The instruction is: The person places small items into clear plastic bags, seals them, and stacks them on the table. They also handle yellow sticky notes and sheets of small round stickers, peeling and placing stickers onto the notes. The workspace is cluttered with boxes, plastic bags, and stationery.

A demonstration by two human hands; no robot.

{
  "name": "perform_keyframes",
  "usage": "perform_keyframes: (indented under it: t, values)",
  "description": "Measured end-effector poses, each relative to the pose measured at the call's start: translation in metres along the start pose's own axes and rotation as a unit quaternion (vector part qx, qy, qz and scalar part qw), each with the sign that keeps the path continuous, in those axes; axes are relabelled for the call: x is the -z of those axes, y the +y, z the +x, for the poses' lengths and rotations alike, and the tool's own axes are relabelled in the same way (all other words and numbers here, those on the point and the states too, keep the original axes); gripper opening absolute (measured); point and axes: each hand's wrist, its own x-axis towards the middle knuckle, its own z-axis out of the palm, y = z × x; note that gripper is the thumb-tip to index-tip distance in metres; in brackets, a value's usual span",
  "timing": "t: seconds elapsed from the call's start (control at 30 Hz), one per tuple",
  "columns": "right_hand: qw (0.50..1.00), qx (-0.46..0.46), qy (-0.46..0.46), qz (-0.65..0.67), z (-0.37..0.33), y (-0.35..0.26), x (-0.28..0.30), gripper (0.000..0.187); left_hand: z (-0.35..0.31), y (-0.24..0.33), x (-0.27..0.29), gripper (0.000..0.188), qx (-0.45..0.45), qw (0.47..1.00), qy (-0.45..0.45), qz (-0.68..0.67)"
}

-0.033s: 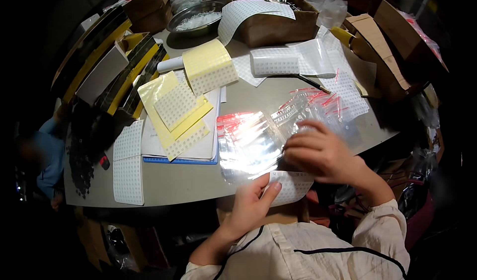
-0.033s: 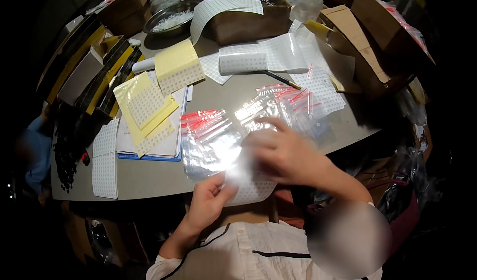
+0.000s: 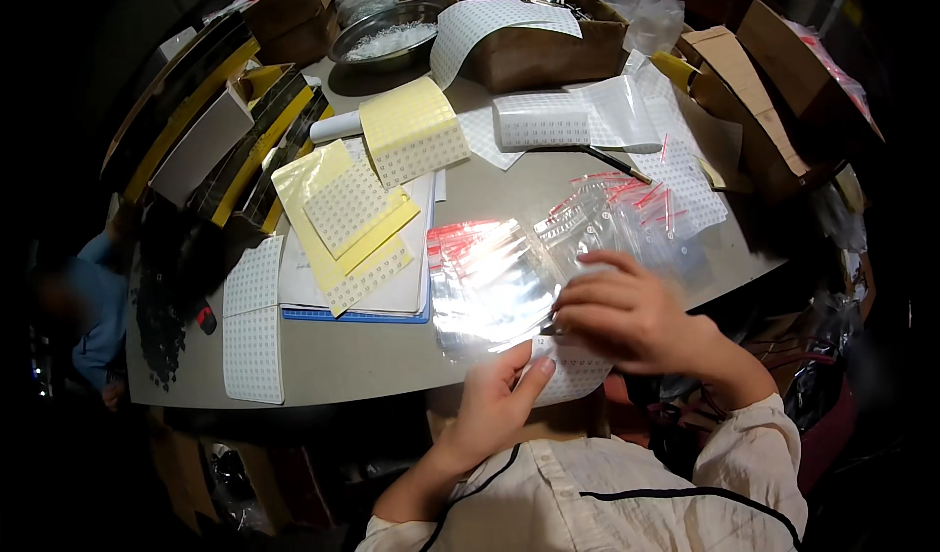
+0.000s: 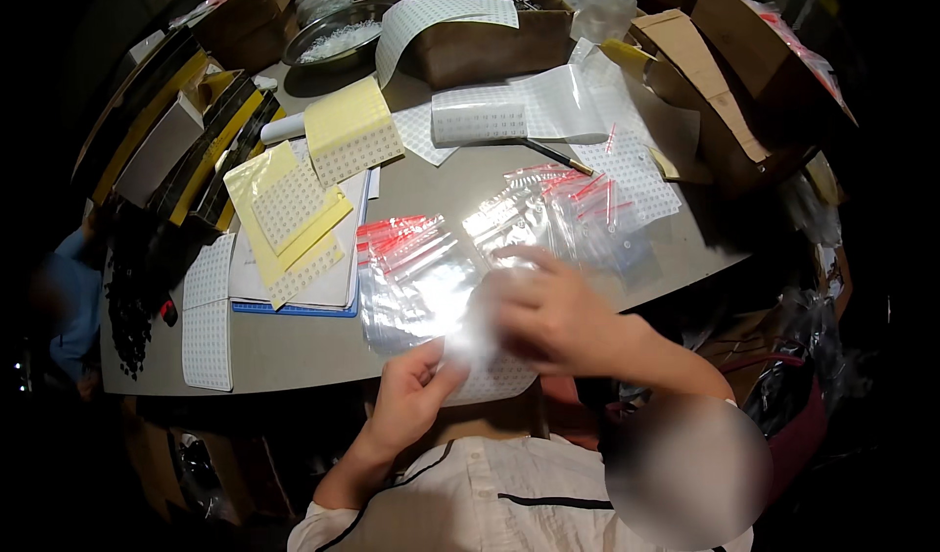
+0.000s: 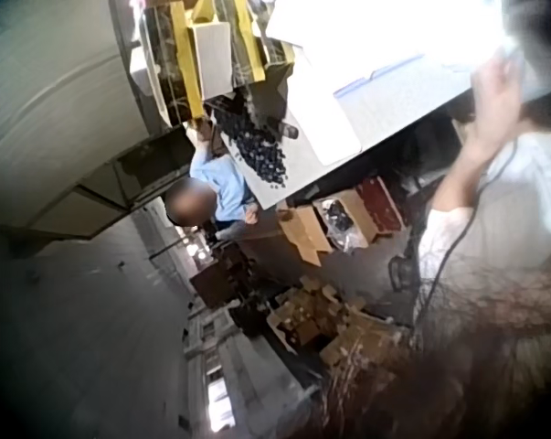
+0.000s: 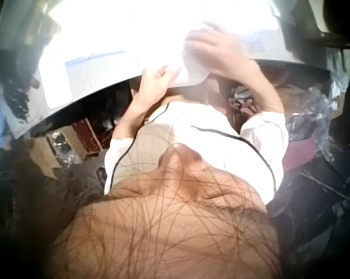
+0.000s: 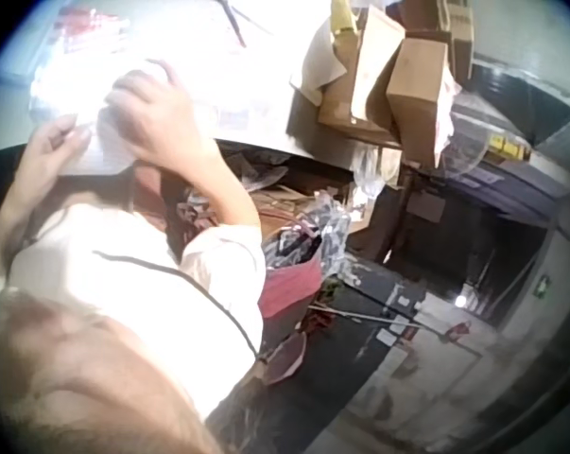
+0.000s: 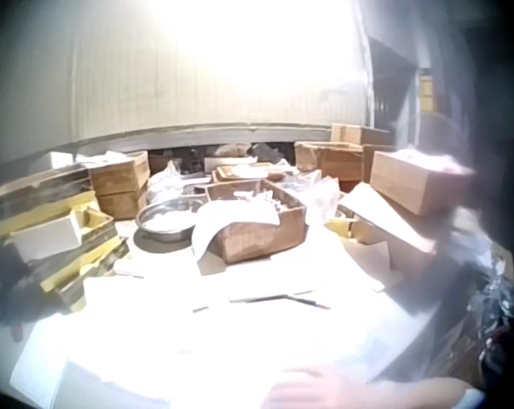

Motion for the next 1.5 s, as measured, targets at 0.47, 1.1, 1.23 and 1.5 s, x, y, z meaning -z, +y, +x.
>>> perform_keyframes:
  t: [0.47,1.1,1.23,1.5]
  values:
    - [0.992,0.015,0.032,0.121,0.011,-0.016,-0.019,0.018,-0.009,0.000,-0.007,0.016,-0.135,0.977,0.054,0.157]
    - [0.987,-0.081,0.024,-0.133,0.010,0.041,0.001,0.017,-0.018,0.004,-0.005,0.023,-0.070,0.997,0.016,0.032]
    - [0.971,0.022,0.101,-0.215,0.033,0.054,-0.025,0.015,-0.019,-0.003,-0.001,0.028,-0.060,0.998,-0.008,-0.007]
    - [0.975,-0.009,-0.055,-0.216,0.021,0.036,-0.002,0.028,-0.031,-0.001,0.017,0.031,-0.063,0.989,0.081,-0.111]
